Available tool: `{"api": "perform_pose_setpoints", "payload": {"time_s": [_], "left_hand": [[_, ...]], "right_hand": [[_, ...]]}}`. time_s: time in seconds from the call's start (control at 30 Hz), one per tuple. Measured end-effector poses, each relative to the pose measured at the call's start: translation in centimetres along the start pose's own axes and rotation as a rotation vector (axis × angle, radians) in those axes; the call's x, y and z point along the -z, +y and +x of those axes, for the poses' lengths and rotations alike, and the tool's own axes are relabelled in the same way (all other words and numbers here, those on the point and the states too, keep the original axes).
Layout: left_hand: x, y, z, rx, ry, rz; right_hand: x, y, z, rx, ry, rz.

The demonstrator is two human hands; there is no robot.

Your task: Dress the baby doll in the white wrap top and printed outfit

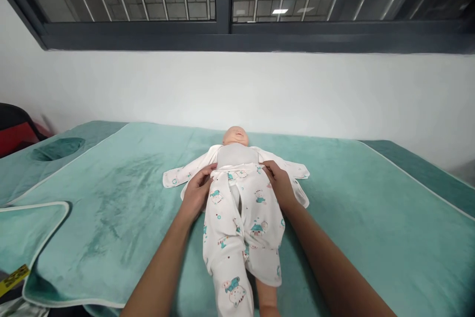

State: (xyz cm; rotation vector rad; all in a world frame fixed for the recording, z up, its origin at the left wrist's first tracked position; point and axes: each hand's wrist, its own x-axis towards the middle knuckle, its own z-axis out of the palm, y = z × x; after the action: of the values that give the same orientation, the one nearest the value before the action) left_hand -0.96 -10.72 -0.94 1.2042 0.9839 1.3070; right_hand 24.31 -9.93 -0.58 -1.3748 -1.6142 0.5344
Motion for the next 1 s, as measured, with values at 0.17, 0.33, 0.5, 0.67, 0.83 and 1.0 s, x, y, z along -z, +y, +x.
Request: {"api": "perform_pose_setpoints", "payload": {"time_s": [0.17, 0.33, 0.5, 0.67, 0.83, 1.0], "left_hand": [[0.0, -0.1, 0.0, -0.046, -0.002, 0.079], [-0.3, -0.4, 0.5, -0.094, 0.079, 0.142], [0.0, 0.1, 2.7, -0.115, 0.133, 0.289], [-0.5, 0.5, 4.6, -0.134, 0.196, 0.465], [-1.1, -0.9, 5.2, -0.301, 0.272, 0.706], [-0.8, -0.8, 6.1, -0.455, 0.193, 0.891]], "right_hand": [[0.0, 0.3, 2.7, -0.086, 0.006, -0.09], [-0.4, 1.1, 5.3, -0.11, -0.064, -0.071], [-0.8, 0.9, 4.2, -0.05, -0.066, -0.022], [-0.8, 0.0, 4.3, 0.249, -0.065, 0.008], [-0.7, -0.7, 6.2, 0.125, -0.244, -0.031], [-0.8, -0.7, 7.6, 0.054, -0.184, -0.21]]}}
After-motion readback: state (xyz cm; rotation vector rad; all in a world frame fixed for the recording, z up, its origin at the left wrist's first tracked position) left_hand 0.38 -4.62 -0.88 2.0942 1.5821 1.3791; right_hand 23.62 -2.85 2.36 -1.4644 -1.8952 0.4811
